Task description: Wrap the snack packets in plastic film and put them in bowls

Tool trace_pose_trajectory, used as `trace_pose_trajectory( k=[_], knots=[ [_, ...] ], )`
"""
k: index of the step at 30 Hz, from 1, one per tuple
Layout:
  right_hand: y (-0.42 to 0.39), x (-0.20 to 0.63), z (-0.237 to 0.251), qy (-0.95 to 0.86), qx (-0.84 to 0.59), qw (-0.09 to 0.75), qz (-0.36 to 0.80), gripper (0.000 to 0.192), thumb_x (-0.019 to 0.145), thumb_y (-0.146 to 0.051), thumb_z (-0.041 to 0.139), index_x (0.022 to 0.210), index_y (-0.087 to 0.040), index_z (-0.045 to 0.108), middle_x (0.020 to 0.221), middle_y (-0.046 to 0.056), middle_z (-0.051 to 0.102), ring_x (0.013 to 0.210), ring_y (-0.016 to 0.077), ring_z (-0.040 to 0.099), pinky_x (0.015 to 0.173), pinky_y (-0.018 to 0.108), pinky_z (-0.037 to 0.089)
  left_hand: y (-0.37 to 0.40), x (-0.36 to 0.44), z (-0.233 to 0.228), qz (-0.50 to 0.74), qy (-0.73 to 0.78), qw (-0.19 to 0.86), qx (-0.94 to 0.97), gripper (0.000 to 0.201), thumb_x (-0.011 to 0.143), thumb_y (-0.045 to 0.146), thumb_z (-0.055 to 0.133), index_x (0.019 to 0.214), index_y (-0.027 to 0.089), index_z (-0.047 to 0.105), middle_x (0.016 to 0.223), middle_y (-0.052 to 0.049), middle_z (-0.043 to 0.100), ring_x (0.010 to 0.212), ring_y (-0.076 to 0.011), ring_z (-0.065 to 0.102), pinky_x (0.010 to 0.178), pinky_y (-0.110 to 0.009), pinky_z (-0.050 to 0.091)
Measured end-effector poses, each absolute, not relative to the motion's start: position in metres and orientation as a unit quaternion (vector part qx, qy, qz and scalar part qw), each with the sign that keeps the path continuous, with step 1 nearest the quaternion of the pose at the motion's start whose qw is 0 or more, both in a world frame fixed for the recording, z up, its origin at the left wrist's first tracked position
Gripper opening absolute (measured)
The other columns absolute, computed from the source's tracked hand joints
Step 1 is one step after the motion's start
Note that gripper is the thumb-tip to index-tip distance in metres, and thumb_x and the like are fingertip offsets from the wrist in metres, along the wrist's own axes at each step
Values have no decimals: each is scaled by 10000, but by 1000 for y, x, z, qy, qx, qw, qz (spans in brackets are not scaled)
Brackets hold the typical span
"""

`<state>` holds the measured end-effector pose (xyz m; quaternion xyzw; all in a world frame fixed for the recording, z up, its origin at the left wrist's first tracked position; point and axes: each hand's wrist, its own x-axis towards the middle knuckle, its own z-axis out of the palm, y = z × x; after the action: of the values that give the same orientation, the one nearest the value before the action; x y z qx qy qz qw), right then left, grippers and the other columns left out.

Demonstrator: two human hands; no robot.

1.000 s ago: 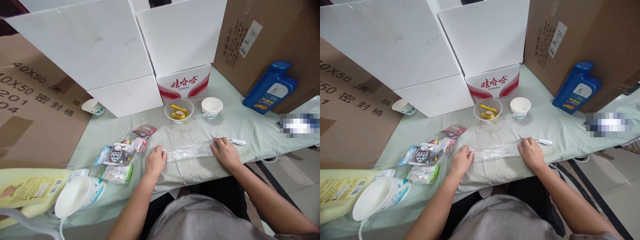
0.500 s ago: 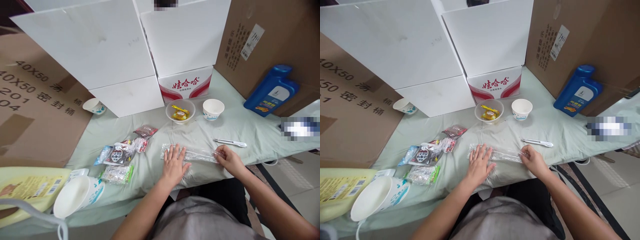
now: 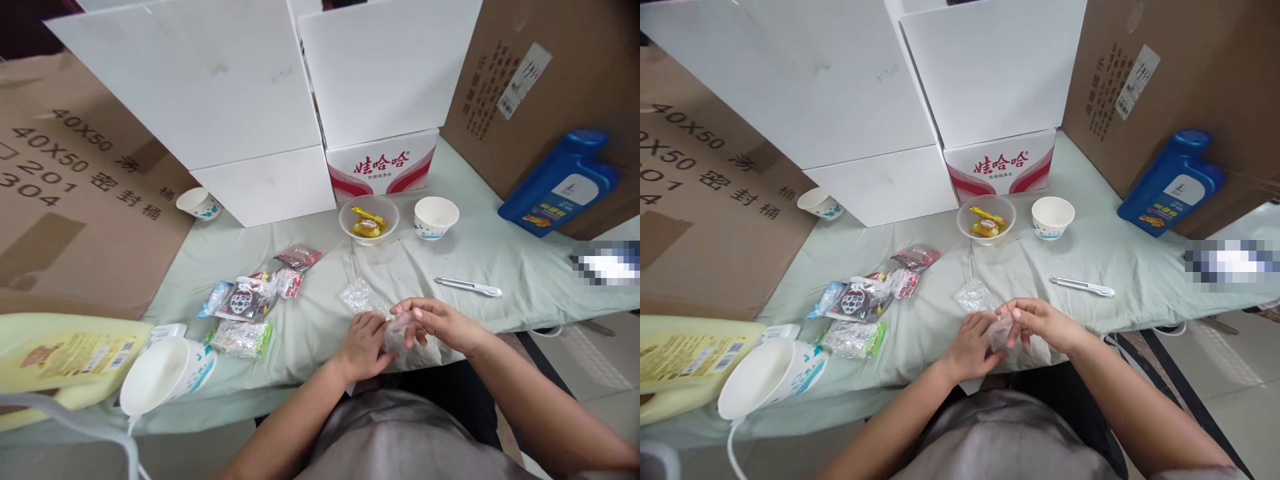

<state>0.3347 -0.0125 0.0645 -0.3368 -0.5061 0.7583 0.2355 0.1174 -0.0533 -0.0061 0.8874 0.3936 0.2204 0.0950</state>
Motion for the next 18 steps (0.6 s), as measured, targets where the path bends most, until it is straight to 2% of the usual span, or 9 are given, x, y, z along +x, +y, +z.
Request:
trace_pose_trajectory(
  k=[4,9,11,13,16,18],
  knots=[
    [10,302,61,-495,-369,248,747,480,834,-567,614,1092,-163,612,1077,125,689,693,133,664,501,204,409,-55,112,-7,254,385,111,880,435,794,367,663,1174,166,595,1190,-131,623,1154,-304,540,961,-455,480],
    [35,260,51,-514,-420,196,722,359,832,-441,649,1046,-155,607,1050,105,700,596,106,627,442,203,379,-54,111,-10,300,437,131,838,237,827,260,596,1029,142,627,988,-127,660,943,-268,609,813,-411,541],
    [41,249,45,-519,-445,180,708,360,845,-368,639,1124,-150,575,999,93,709,518,90,579,413,210,370,-53,112,-11,300,449,124,832,134,839,245,573,894,139,634,886,-124,655,859,-262,613,745,-404,544],
    [45,242,38,-525,-467,180,689,405,850,-312,627,1208,-148,534,882,62,715,459,83,520,390,213,355,-52,112,-12,301,454,120,830,119,847,235,558,789,148,613,812,-114,641,802,-253,607,705,-394,539],
    [46,238,24,-535,-480,203,666,420,834,-266,626,1225,-150,525,720,11,674,463,95,507,385,203,348,-51,112,-12,308,451,124,829,113,858,224,542,790,157,603,814,-99,632,809,-237,601,716,-376,534],
    [43,239,14,-539,-479,241,649,372,826,-234,609,1184,-160,543,768,15,673,515,97,543,424,203,398,-51,113,-11,310,451,127,828,100,864,223,536,830,162,608,835,-90,631,828,-226,597,739,-365,531]
  ],
)
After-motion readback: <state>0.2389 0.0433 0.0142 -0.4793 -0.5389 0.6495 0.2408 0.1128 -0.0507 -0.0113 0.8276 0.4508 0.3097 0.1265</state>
